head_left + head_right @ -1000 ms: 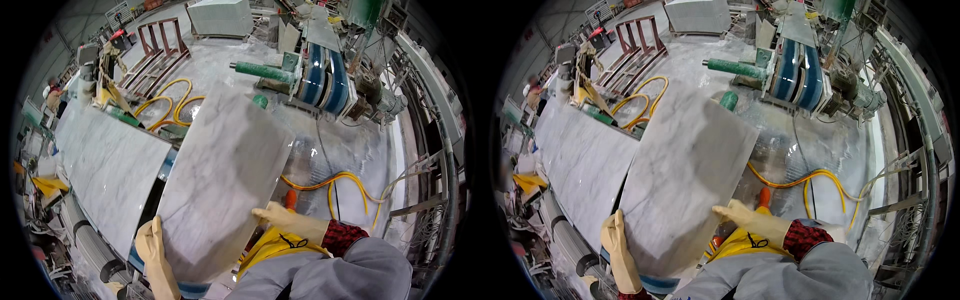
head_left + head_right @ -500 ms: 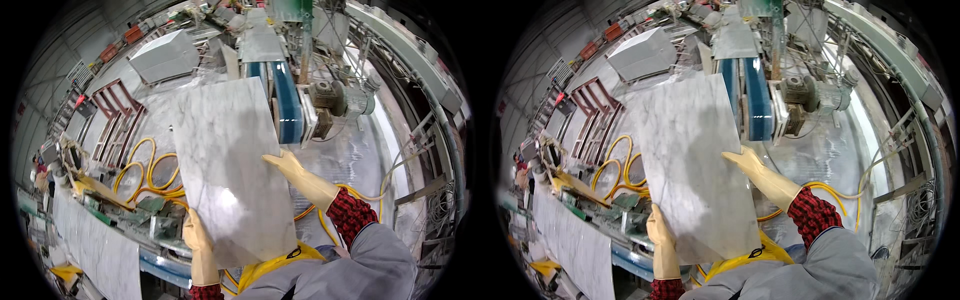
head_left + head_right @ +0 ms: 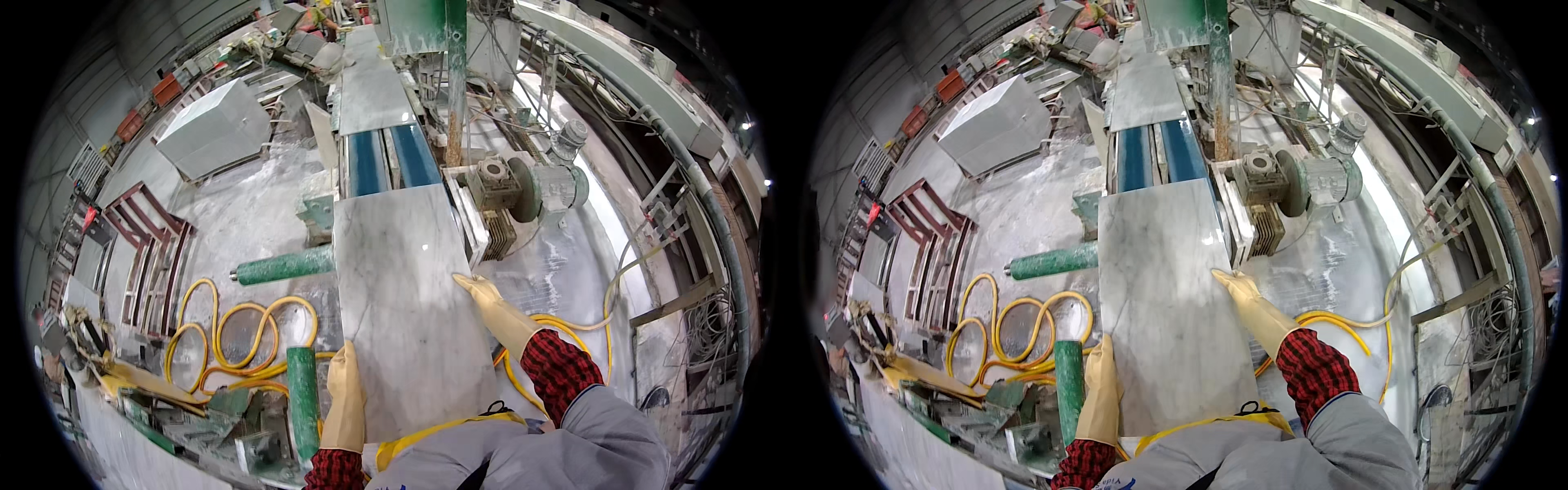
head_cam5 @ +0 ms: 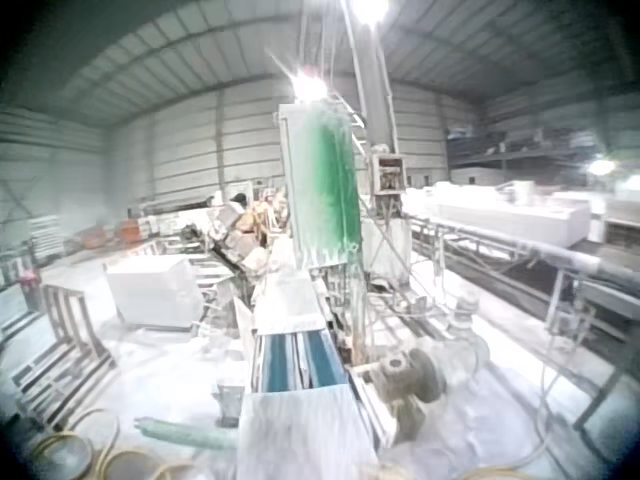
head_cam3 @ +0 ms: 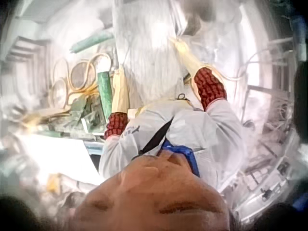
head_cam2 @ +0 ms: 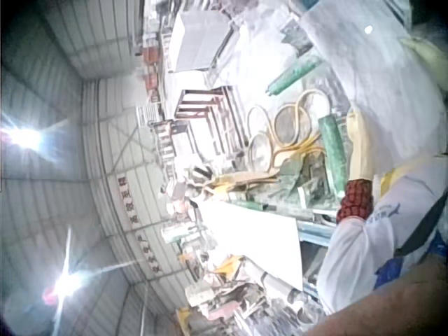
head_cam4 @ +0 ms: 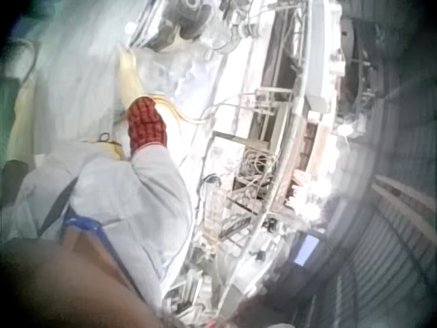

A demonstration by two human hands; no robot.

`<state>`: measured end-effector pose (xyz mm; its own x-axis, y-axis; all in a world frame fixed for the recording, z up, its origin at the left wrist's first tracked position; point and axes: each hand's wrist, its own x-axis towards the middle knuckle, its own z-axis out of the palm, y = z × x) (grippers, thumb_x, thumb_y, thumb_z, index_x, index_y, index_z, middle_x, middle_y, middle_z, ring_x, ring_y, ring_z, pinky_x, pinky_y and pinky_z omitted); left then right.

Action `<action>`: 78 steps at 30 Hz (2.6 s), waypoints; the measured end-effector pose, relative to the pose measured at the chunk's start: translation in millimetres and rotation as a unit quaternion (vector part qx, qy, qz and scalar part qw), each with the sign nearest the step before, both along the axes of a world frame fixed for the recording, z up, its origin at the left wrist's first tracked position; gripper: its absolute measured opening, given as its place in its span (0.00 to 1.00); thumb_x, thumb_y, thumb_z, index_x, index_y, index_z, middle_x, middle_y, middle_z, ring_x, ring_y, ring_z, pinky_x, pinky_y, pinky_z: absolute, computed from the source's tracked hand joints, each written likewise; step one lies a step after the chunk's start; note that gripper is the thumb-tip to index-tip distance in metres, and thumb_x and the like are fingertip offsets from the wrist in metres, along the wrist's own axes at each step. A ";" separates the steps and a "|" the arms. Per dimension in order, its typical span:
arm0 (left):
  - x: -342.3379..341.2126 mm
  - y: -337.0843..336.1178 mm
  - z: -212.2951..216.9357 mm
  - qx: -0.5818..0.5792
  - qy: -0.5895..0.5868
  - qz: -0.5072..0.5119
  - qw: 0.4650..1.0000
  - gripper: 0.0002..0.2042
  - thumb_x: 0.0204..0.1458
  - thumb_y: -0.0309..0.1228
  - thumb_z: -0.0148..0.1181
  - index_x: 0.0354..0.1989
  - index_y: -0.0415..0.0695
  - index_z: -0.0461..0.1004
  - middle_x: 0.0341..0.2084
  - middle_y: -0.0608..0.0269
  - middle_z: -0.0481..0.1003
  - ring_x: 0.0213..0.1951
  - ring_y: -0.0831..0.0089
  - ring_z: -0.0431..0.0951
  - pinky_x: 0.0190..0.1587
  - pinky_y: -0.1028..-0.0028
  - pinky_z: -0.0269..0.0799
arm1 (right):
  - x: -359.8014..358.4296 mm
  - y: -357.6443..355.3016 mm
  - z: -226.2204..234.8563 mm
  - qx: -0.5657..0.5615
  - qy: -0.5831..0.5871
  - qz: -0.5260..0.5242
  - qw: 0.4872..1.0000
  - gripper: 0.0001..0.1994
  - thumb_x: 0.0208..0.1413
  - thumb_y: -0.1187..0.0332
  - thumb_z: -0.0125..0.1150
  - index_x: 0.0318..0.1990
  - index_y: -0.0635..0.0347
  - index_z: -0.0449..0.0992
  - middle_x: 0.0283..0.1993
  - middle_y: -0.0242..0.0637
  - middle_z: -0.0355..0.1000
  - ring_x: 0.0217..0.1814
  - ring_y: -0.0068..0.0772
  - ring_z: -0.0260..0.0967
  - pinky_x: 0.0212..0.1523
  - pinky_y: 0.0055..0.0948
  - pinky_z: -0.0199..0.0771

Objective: The person repeatedly lifts and places large marble slabs onto a conveyor system in a factory. They wear gloves and handle the slabs one at a time, positioning them for processing by machinery.

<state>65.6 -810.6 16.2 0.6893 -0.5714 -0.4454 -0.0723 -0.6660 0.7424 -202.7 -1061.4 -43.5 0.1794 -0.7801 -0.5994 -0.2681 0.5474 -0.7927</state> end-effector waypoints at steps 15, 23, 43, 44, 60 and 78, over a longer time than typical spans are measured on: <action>118.6 -177.1 -34.6 -0.002 -0.118 -0.265 0.957 0.25 0.75 0.47 0.48 0.70 0.44 0.73 0.61 0.45 0.80 0.63 0.48 0.79 0.65 0.59 0.71 | 13.7 -92.4 -7.6 -0.133 -0.003 0.069 0.989 0.21 0.75 0.58 0.59 0.65 0.64 0.78 0.46 0.40 0.80 0.47 0.35 0.79 0.54 0.35 0.78; 149.7 -177.6 -60.4 -0.063 0.288 -0.096 0.951 0.25 0.72 0.49 0.56 0.65 0.41 0.76 0.54 0.55 0.82 0.54 0.64 0.81 0.57 0.65 0.76 | -57.5 -5.8 -27.7 -0.208 0.136 0.417 0.874 0.25 0.63 0.71 0.71 0.69 0.53 0.77 0.51 0.27 0.76 0.45 0.28 0.76 0.45 0.30 0.80; 58.8 -160.6 -43.8 -0.076 0.517 0.194 0.830 0.22 0.73 0.44 0.57 0.62 0.37 0.72 0.51 0.52 0.80 0.48 0.61 0.83 0.49 0.65 0.82 | 7.9 -31.2 -15.3 0.339 -0.219 -0.082 0.911 0.29 0.76 0.49 0.60 0.59 0.76 0.76 0.57 0.49 0.81 0.51 0.36 0.81 0.52 0.29 0.85; 54.5 -168.7 -31.6 -0.044 0.516 0.189 0.834 0.23 0.73 0.44 0.56 0.62 0.36 0.71 0.52 0.50 0.80 0.49 0.60 0.82 0.51 0.64 0.82 | 4.6 -20.6 -34.2 0.372 -0.286 -0.073 0.880 0.30 0.77 0.49 0.58 0.60 0.77 0.75 0.61 0.51 0.81 0.53 0.37 0.81 0.55 0.29 0.85; 71.1 -196.1 -65.3 -0.064 0.488 0.116 0.863 0.21 0.78 0.42 0.50 0.54 0.29 0.68 0.52 0.31 0.78 0.48 0.46 0.86 0.51 0.53 0.91 | 57.2 -58.3 -35.2 0.286 -0.182 -0.113 0.934 0.30 0.73 0.46 0.63 0.59 0.72 0.71 0.56 0.60 0.83 0.46 0.43 0.84 0.48 0.39 0.90; 81.5 -214.1 -72.0 -0.099 0.455 0.048 0.884 0.30 0.77 0.49 0.52 0.57 0.23 0.73 0.48 0.38 0.84 0.45 0.52 0.87 0.52 0.60 0.88 | 53.1 -81.0 -68.7 0.297 -0.228 -0.095 0.922 0.36 0.77 0.43 0.55 0.56 0.80 0.75 0.58 0.53 0.85 0.48 0.36 0.86 0.51 0.28 0.89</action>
<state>147.1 -1024.7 -55.8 0.1476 -0.6585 -0.7380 0.6648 -0.4864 0.5670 -149.6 -1142.4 -112.2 0.4124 -0.3814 -0.8273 0.1647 0.9244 -0.3441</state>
